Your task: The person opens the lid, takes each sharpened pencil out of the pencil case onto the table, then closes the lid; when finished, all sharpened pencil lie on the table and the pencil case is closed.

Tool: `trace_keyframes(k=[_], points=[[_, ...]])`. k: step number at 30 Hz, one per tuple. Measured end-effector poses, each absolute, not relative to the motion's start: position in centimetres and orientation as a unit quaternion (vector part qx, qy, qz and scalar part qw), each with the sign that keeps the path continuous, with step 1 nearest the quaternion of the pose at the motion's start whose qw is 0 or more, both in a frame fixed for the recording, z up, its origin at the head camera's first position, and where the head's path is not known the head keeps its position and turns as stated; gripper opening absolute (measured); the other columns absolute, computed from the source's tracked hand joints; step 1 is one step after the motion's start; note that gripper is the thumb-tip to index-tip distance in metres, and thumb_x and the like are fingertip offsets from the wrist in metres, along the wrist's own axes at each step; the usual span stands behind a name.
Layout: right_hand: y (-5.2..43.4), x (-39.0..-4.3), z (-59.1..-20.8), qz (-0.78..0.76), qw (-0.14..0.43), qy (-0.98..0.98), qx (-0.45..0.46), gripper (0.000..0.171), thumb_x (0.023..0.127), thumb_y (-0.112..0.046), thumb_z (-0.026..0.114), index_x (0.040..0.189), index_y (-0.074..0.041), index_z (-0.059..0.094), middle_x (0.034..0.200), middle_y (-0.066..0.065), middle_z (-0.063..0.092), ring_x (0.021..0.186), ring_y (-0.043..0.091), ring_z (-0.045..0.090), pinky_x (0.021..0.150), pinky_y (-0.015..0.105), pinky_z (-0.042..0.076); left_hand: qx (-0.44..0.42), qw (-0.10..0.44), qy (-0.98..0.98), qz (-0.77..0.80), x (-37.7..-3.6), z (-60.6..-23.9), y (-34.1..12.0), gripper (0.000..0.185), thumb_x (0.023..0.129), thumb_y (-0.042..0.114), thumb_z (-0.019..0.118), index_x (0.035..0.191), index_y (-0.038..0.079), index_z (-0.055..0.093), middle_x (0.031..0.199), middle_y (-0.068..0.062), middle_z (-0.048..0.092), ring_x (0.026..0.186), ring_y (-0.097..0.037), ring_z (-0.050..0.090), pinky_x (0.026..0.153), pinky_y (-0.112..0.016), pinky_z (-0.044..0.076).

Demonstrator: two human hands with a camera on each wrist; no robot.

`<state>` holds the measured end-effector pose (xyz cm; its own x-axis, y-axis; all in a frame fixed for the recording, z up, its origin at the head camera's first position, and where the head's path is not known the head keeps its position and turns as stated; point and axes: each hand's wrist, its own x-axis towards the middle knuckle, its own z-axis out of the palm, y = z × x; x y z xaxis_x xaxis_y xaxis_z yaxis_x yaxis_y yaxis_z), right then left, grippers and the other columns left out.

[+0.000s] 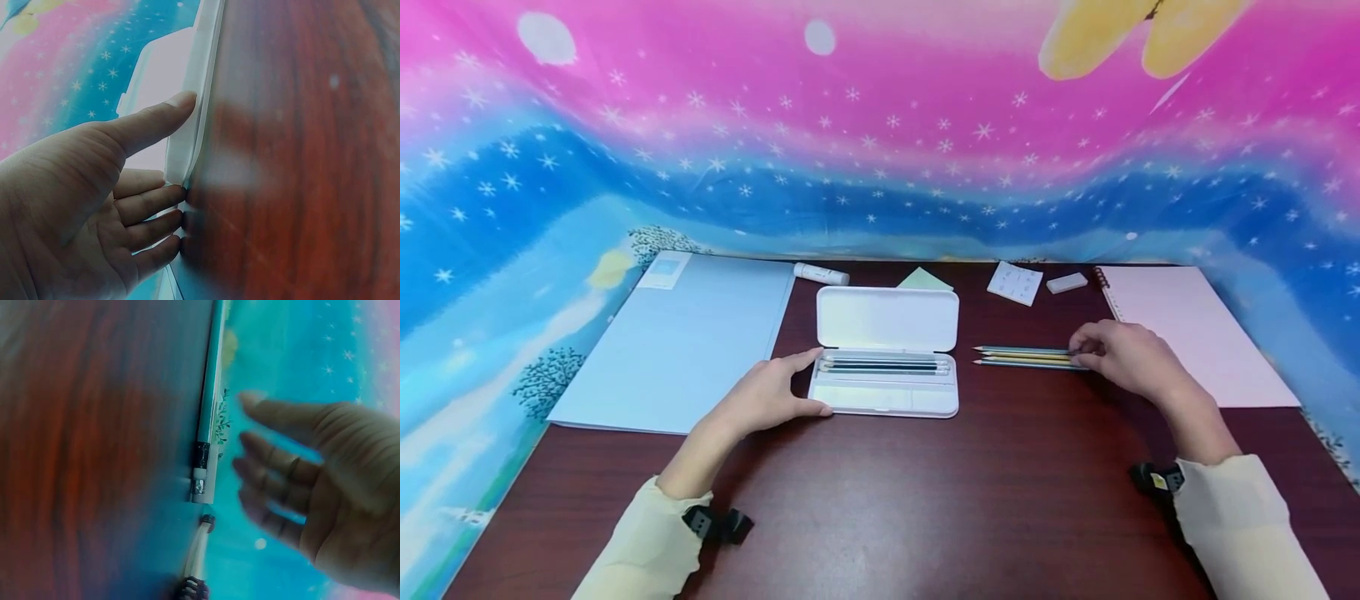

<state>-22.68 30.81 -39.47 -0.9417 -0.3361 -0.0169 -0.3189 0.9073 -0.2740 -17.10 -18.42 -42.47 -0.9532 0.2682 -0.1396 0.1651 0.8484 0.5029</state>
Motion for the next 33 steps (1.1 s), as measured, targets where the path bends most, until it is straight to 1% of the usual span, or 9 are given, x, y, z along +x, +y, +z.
trace_keyframes(k=[2, 6, 11, 14, 20, 27, 29, 31, 33], points=[[30.1, -22.4, -39.1, -0.159, 0.020, 0.969, -0.190, 0.008, 0.092, -0.017, 0.075, 0.100, -0.015, 0.076, 0.090, 0.000, 0.073, 0.083, 0.017, 0.065, 0.078, 0.045, 0.054, 0.114, 0.102, 0.956, 0.251, -17.2, -42.4, -18.4, 0.098, 0.078, 0.049, 0.085, 0.156, 0.010, 0.041, 0.150, -0.017, 0.054, 0.135, -0.035, 0.055, 0.107, -0.054, 0.047], [27.6, -22.0, -38.1, -0.209, 0.017, 0.951, -0.228, 0.012, 0.093, -0.018, 0.075, 0.104, -0.018, 0.077, 0.092, -0.005, 0.073, 0.086, 0.014, 0.064, 0.077, 0.037, 0.053, 0.113, 0.100, 0.956, 0.250, -17.3, -42.3, -18.5, 0.098, 0.077, 0.049, 0.086, 0.156, 0.011, 0.041, 0.150, -0.017, 0.054, 0.135, -0.034, 0.055, 0.108, -0.053, 0.047], [23.4, -22.3, -37.4, -0.224, 0.027, 0.941, -0.251, 0.016, 0.092, -0.018, 0.075, 0.108, -0.019, 0.078, 0.093, -0.006, 0.076, 0.083, 0.013, 0.062, 0.074, 0.033, 0.049, 0.114, 0.098, 0.956, 0.252, -17.3, -42.4, -18.5, 0.097, 0.078, 0.049, 0.085, 0.155, 0.009, 0.042, 0.149, -0.018, 0.055, 0.134, -0.035, 0.056, 0.107, -0.053, 0.047], [21.0, -22.5, -37.4, -0.241, 0.049, 0.935, -0.254, 0.018, 0.093, -0.021, 0.074, 0.110, -0.019, 0.078, 0.098, -0.005, 0.078, 0.084, 0.013, 0.064, 0.075, 0.033, 0.050, 0.115, 0.103, 0.955, 0.253, -17.1, -42.6, -18.4, 0.097, 0.078, 0.049, 0.085, 0.155, 0.008, 0.042, 0.149, -0.018, 0.055, 0.134, -0.034, 0.056, 0.106, -0.053, 0.048], [16.9, -22.1, -37.1, -0.267, 0.076, 0.922, -0.270, 0.023, 0.092, -0.022, 0.075, 0.114, -0.019, 0.080, 0.108, -0.002, 0.079, 0.096, 0.015, 0.069, 0.081, 0.036, 0.055, 0.115, 0.098, 0.956, 0.252, -17.2, -42.8, -18.4, 0.096, 0.078, 0.049, 0.085, 0.155, 0.008, 0.043, 0.149, -0.018, 0.055, 0.133, -0.034, 0.057, 0.106, -0.053, 0.048], [13.6, -21.9, -38.0, -0.222, 0.131, 0.919, -0.299, 0.030, 0.094, -0.023, 0.074, 0.123, -0.016, 0.076, 0.118, 0.002, 0.076, 0.109, 0.018, 0.071, 0.092, 0.038, 0.058, 0.117, 0.101, 0.956, 0.250, -17.1, -42.7, -18.4, 0.096, 0.078, 0.049, 0.085, 0.155, 0.008, 0.042, 0.149, -0.018, 0.055, 0.134, -0.034, 0.056, 0.106, -0.053, 0.048], [13.2, -21.8, -38.3, -0.202, 0.149, 0.917, -0.309, 0.032, 0.094, -0.023, 0.074, 0.125, -0.016, 0.075, 0.121, 0.003, 0.075, 0.109, 0.018, 0.070, 0.094, 0.038, 0.057, 0.117, 0.101, 0.956, 0.250, -17.1, -42.7, -18.4, 0.096, 0.078, 0.049, 0.085, 0.155, 0.008, 0.043, 0.149, -0.018, 0.055, 0.134, -0.034, 0.056, 0.106, -0.053, 0.048], [12.9, -21.8, -38.6, -0.184, 0.161, 0.916, -0.319, 0.033, 0.093, -0.022, 0.074, 0.125, -0.016, 0.075, 0.121, 0.003, 0.075, 0.105, 0.016, 0.068, 0.093, 0.037, 0.057, 0.116, 0.098, 0.956, 0.250, -17.1, -42.7, -18.5, 0.096, 0.078, 0.049, 0.085, 0.155, 0.008, 0.043, 0.148, -0.018, 0.056, 0.134, -0.034, 0.056, 0.107, -0.053, 0.048], [12.7, -21.8, -38.8, -0.176, 0.167, 0.916, -0.321, 0.031, 0.094, -0.019, 0.074, 0.124, -0.016, 0.075, 0.113, 0.002, 0.076, 0.095, 0.014, 0.065, 0.087, 0.034, 0.055, 0.116, 0.094, 0.957, 0.249, -17.1, -42.6, -18.5, 0.096, 0.078, 0.048, 0.085, 0.154, 0.009, 0.044, 0.148, -0.018, 0.056, 0.134, -0.035, 0.056, 0.107, -0.053, 0.047]])
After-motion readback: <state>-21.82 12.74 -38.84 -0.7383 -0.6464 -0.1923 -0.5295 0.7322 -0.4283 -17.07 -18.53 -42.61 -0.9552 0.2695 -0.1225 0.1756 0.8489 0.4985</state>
